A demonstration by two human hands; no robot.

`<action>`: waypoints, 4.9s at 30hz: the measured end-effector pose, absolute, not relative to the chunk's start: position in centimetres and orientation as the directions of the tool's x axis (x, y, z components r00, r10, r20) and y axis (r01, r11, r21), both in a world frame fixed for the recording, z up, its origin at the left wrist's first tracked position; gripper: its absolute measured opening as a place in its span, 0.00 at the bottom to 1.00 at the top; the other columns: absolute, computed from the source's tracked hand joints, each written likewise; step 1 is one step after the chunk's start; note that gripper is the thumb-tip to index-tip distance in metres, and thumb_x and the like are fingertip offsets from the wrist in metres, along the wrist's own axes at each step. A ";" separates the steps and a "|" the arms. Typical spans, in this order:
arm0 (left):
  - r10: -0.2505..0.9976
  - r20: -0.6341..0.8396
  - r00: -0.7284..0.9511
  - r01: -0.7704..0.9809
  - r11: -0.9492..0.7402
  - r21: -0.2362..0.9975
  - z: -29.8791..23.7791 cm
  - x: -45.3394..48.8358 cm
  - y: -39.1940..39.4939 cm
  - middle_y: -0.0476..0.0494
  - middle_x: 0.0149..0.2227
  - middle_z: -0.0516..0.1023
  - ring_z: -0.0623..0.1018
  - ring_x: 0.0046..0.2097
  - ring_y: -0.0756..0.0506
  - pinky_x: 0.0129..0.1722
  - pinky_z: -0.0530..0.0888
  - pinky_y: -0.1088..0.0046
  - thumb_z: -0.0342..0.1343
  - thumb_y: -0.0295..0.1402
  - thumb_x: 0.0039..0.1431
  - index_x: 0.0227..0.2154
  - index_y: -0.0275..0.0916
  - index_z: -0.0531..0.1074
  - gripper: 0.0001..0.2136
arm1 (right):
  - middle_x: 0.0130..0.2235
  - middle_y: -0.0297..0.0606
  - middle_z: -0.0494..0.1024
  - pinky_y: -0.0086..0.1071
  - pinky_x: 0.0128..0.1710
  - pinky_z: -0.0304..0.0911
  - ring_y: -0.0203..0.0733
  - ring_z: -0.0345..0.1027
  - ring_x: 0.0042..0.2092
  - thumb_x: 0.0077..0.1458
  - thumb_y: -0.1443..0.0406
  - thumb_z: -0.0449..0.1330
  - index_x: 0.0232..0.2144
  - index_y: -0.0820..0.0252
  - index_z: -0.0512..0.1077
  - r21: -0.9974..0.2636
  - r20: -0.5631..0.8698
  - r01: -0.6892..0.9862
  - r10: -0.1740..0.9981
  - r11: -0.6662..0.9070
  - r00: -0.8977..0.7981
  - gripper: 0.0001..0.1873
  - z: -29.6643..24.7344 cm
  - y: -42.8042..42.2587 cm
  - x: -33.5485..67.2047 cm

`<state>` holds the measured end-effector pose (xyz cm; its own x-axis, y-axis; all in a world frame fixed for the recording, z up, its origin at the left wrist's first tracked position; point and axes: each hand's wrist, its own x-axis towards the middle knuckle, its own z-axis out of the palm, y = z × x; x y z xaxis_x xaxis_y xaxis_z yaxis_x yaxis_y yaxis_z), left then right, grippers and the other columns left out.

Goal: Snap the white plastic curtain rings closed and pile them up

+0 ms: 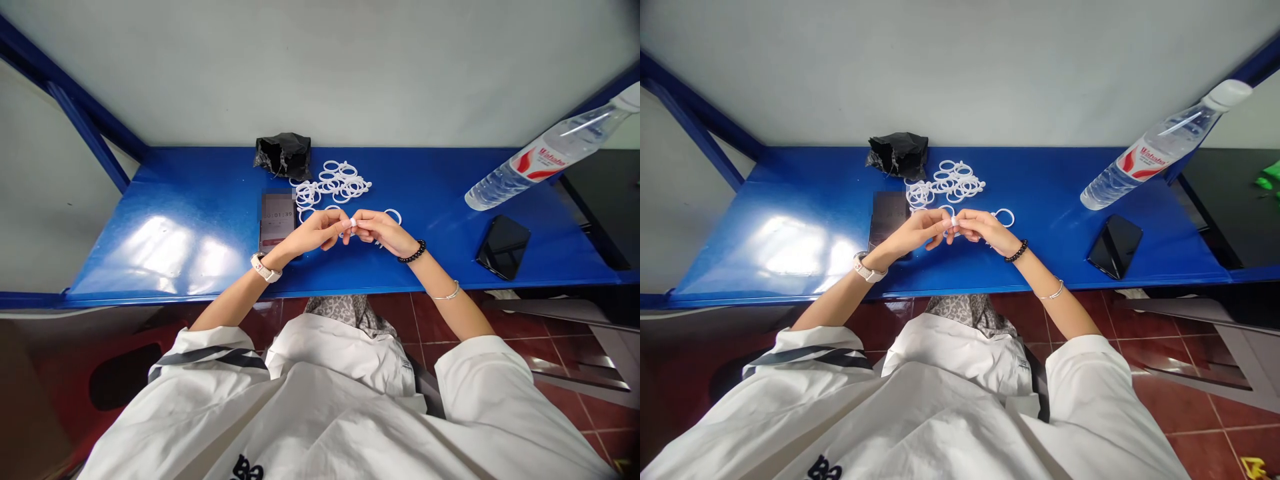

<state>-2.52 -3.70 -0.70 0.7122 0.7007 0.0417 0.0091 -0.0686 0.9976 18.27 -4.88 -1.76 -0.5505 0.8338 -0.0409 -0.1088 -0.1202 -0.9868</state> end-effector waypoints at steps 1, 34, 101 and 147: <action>0.678 0.016 0.735 0.002 -0.025 1.000 -0.6 -2.5 -3.8 0.48 0.28 0.75 0.65 0.19 0.58 0.19 0.61 0.80 0.57 0.55 0.63 0.31 0.35 0.69 0.23 | 0.23 0.26 0.60 0.27 0.23 0.44 0.29 0.49 0.24 0.56 0.48 0.67 0.30 0.61 0.72 -0.986 -0.042 -0.110 0.830 -0.123 -0.556 0.22 -1.8 -4.9 18.2; 0.551 0.164 0.818 -0.186 -0.016 0.982 -1.4 -2.2 -3.8 0.54 0.22 0.57 0.56 0.24 0.54 0.25 0.56 0.74 0.55 0.58 0.62 0.23 0.38 0.62 0.27 | 0.23 0.28 0.61 0.29 0.30 0.50 0.32 0.52 0.28 0.53 0.49 0.71 0.21 0.60 0.66 -0.936 0.118 -0.326 0.753 -0.133 -0.647 0.26 -2.8 -5.2 17.9; 0.743 0.318 0.589 0.342 -0.586 0.735 -2.2 -1.8 -3.7 0.56 0.22 0.63 0.63 0.22 0.53 0.26 0.58 0.76 0.53 0.29 0.59 0.32 0.40 0.62 0.04 | 0.30 0.35 0.70 0.32 0.31 0.54 0.39 0.60 0.28 0.64 0.62 0.52 0.34 0.57 0.66 -0.626 0.294 0.526 0.799 0.576 -0.525 0.07 -2.7 -4.9 18.5; 0.768 0.398 0.502 0.366 -0.605 0.707 -2.3 -2.3 -3.4 0.37 0.52 0.77 0.78 0.33 0.52 0.32 0.75 0.76 0.51 0.36 0.70 0.50 0.38 0.70 0.11 | 0.27 0.35 0.72 0.31 0.31 0.56 0.38 0.64 0.27 0.64 0.60 0.50 0.29 0.56 0.66 -0.557 0.406 0.703 0.884 0.441 -0.233 0.12 -2.0 -5.2 18.3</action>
